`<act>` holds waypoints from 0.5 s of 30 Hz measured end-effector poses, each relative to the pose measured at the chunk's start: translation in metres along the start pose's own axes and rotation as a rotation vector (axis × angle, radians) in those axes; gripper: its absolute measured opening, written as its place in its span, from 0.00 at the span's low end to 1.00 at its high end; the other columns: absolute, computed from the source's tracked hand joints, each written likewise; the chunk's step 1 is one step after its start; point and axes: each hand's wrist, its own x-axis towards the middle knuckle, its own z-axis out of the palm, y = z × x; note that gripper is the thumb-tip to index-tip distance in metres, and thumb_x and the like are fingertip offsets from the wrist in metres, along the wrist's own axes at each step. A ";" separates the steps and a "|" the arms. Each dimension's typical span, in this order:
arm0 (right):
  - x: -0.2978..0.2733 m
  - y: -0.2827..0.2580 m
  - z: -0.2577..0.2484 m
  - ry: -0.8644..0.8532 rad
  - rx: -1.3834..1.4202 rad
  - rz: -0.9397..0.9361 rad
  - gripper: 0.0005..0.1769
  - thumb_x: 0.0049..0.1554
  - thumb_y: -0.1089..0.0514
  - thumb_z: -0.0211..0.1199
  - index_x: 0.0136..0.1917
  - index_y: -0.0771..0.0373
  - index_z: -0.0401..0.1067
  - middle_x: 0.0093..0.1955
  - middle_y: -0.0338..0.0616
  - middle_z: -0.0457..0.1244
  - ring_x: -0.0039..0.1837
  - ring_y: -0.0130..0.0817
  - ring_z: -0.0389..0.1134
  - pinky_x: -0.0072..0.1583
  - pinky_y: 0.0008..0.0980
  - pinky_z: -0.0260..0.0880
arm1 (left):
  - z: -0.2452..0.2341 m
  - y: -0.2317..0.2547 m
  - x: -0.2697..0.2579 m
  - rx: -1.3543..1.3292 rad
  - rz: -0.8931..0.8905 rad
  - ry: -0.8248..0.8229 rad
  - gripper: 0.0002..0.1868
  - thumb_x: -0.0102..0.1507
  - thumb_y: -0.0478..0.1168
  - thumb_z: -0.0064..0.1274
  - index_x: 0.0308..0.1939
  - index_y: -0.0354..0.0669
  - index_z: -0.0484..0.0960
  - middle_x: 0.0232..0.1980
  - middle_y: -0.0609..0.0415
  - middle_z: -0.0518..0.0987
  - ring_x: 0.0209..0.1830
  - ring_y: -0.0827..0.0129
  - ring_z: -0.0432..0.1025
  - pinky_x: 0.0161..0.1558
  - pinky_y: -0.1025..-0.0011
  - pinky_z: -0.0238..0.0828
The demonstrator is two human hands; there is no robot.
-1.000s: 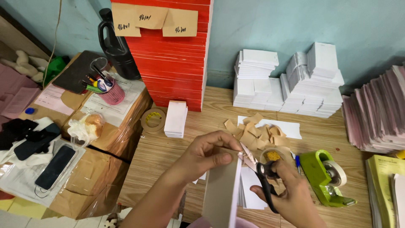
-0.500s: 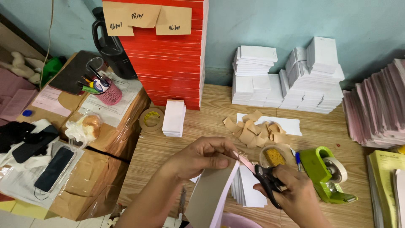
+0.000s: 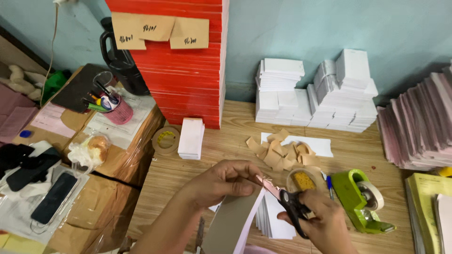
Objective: The person uses scissors to trim the edges of small white paper cards. They pick up each card, cut along the edges, and place the trimmed cards into a stack on the table.
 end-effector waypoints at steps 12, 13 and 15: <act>0.003 -0.007 0.011 0.146 -0.207 0.136 0.29 0.37 0.38 0.80 0.44 0.56 0.77 0.42 0.33 0.70 0.46 0.33 0.71 0.50 0.29 0.69 | 0.049 0.003 0.012 0.720 0.476 0.850 0.13 0.62 0.42 0.61 0.48 0.43 0.85 0.46 0.55 0.88 0.43 0.75 0.82 0.42 0.78 0.78; 0.005 -0.011 0.012 0.145 -0.208 0.139 0.29 0.37 0.38 0.80 0.44 0.56 0.77 0.42 0.33 0.70 0.46 0.33 0.71 0.50 0.29 0.69 | 0.054 0.002 0.013 0.719 0.474 0.848 0.13 0.62 0.42 0.61 0.48 0.43 0.85 0.46 0.55 0.88 0.43 0.75 0.82 0.42 0.78 0.78; 0.009 -0.020 0.017 0.199 -0.278 0.158 0.28 0.38 0.37 0.81 0.34 0.57 0.70 0.34 0.37 0.63 0.34 0.35 0.63 0.40 0.34 0.65 | 0.063 0.001 0.013 0.609 0.452 0.801 0.13 0.65 0.38 0.58 0.52 0.37 0.84 0.37 0.56 0.85 0.25 0.82 0.68 0.25 0.82 0.64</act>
